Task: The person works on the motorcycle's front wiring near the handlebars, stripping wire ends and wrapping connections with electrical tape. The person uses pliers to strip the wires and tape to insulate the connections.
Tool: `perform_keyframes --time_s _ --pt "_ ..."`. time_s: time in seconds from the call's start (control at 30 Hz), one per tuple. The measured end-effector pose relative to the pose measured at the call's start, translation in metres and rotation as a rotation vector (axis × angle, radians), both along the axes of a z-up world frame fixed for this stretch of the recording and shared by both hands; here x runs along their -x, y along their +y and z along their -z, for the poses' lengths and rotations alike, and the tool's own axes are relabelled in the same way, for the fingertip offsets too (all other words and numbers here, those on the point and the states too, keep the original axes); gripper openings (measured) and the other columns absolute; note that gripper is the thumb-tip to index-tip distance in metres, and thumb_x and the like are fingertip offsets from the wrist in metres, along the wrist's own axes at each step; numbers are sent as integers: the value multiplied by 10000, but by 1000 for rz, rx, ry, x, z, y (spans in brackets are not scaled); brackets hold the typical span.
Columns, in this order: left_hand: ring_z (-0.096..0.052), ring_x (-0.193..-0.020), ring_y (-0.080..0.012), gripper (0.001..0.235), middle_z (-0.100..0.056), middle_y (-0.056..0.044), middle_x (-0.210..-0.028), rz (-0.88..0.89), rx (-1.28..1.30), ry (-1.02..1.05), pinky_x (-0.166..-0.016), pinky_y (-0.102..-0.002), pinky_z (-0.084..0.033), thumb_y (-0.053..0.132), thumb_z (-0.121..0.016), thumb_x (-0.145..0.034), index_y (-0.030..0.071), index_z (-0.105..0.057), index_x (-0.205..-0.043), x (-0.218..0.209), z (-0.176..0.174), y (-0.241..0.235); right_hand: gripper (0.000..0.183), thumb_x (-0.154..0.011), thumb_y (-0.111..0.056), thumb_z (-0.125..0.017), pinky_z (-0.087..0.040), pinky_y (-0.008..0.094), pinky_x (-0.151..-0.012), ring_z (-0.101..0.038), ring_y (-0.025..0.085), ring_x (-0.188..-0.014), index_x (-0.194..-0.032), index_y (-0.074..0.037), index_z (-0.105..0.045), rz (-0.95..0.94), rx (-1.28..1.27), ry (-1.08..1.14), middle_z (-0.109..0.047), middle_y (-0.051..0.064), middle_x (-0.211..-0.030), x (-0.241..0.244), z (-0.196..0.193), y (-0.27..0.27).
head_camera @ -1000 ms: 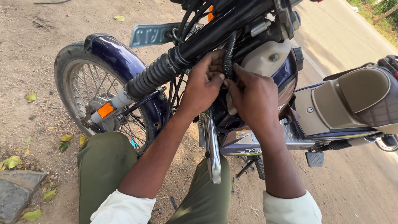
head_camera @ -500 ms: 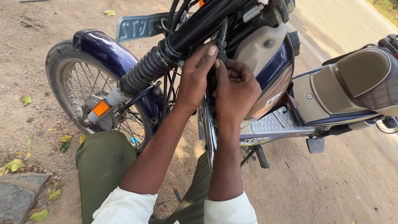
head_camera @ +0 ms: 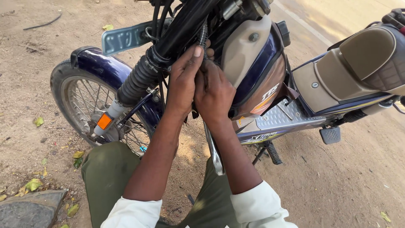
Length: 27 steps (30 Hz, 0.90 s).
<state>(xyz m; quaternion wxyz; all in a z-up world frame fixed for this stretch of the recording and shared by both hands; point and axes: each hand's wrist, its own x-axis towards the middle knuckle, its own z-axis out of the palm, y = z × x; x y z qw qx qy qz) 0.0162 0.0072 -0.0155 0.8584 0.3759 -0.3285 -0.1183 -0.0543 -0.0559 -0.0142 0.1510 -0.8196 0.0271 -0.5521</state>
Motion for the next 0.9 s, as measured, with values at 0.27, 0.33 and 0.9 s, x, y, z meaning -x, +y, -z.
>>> perform_keyframes --time_s 0.27,0.33,0.9 --pt "-671 -1132 -143 419 -714 -111 -1241 -75 -18 -44 -1004 -270 -542 90 -692 -1014 -44 -595 -1400 2 -2 -8 144 -887 -63 -735 -533 429 -694 -682 321 -811 -1021 -72 -685 4 70 280 -659 96 -962 37 -12 -11" --pt "-680 -1078 -130 466 -698 -106 -1212 -77 -65 -57 -937 -265 -576 41 -738 -953 -40 -566 -1379 3 -2 -8 179 -911 -96 -780 -554 399 -743 -690 260 -840 -1087 -106 -751 14 9 198 -661 59 -950 60 -23 -15" --pt "-760 -1130 -288 396 -715 -255 -1252 -899 -90 -434 -847 -339 -641 4 -570 -1097 -59 -494 -1480 28 17 -33 261 -912 -280 -801 -286 574 -1213 -385 414 -1447 -1155 -184 -796 -173 429 452 -675 6 -1270 35 -102 -59"
